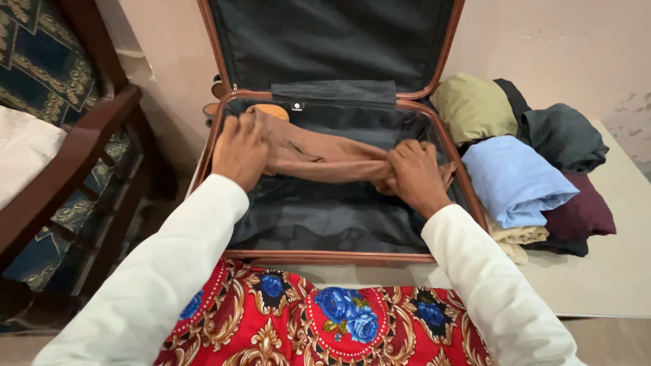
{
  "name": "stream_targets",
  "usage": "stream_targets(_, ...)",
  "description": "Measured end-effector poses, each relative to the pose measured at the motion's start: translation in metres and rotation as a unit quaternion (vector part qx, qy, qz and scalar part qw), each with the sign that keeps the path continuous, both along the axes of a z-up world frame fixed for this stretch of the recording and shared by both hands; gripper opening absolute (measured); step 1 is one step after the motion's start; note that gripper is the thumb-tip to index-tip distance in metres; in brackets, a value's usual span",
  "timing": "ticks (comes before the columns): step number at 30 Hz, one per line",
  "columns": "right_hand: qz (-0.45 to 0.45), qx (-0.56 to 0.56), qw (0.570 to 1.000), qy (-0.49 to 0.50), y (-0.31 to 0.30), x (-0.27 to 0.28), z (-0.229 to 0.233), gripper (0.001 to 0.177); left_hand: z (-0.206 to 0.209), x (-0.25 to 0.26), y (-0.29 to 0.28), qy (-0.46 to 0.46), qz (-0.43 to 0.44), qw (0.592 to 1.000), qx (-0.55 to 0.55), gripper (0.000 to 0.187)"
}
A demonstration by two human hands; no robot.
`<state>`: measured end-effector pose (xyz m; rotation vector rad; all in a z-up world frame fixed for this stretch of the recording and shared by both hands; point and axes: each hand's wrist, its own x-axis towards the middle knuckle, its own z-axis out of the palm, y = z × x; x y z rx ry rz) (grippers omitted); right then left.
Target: The person packs garments into a suitcase by hand, folding and arranging a brown top and then adding a light blue garment to a stack of folded clothes inside the luggage.
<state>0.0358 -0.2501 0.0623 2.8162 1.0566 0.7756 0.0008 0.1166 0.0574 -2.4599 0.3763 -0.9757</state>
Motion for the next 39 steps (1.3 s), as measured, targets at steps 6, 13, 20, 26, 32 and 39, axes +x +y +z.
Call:
stream_targets(6,0.034,-0.149,0.982,-0.108,0.01,-0.032,0.015,0.025,-0.009,-0.021,0.004,0.215,0.071,0.971,0.082,0.024)
stream_targets(13,-0.028,-0.075,0.918,0.388,0.018,-0.056,0.041,0.042,-0.011,-0.014,-0.016,0.468,0.125,0.875,0.0,0.029)
stream_targets(20,0.026,0.106,0.962,0.249,0.024,-0.018,0.024,0.024,-0.002,0.023,-0.019,0.319,-0.019,0.935,-0.152,0.032)
stream_targets(26,-0.04,-0.163,0.986,0.007,0.022,0.014,-0.033,0.018,-0.04,0.067,-0.015,0.15,-0.01,0.969,-0.197,0.037)
stream_targets(32,-0.052,-0.202,0.978,0.011,0.007,0.027,-0.036,0.016,-0.025,0.064,-0.018,0.114,-0.038,0.954,-0.273,0.021)
stream_targets(39,-0.03,-0.055,0.986,0.158,0.03,0.018,-0.009,0.035,0.023,0.069,-0.027,0.067,-0.124,0.763,-0.63,0.016)
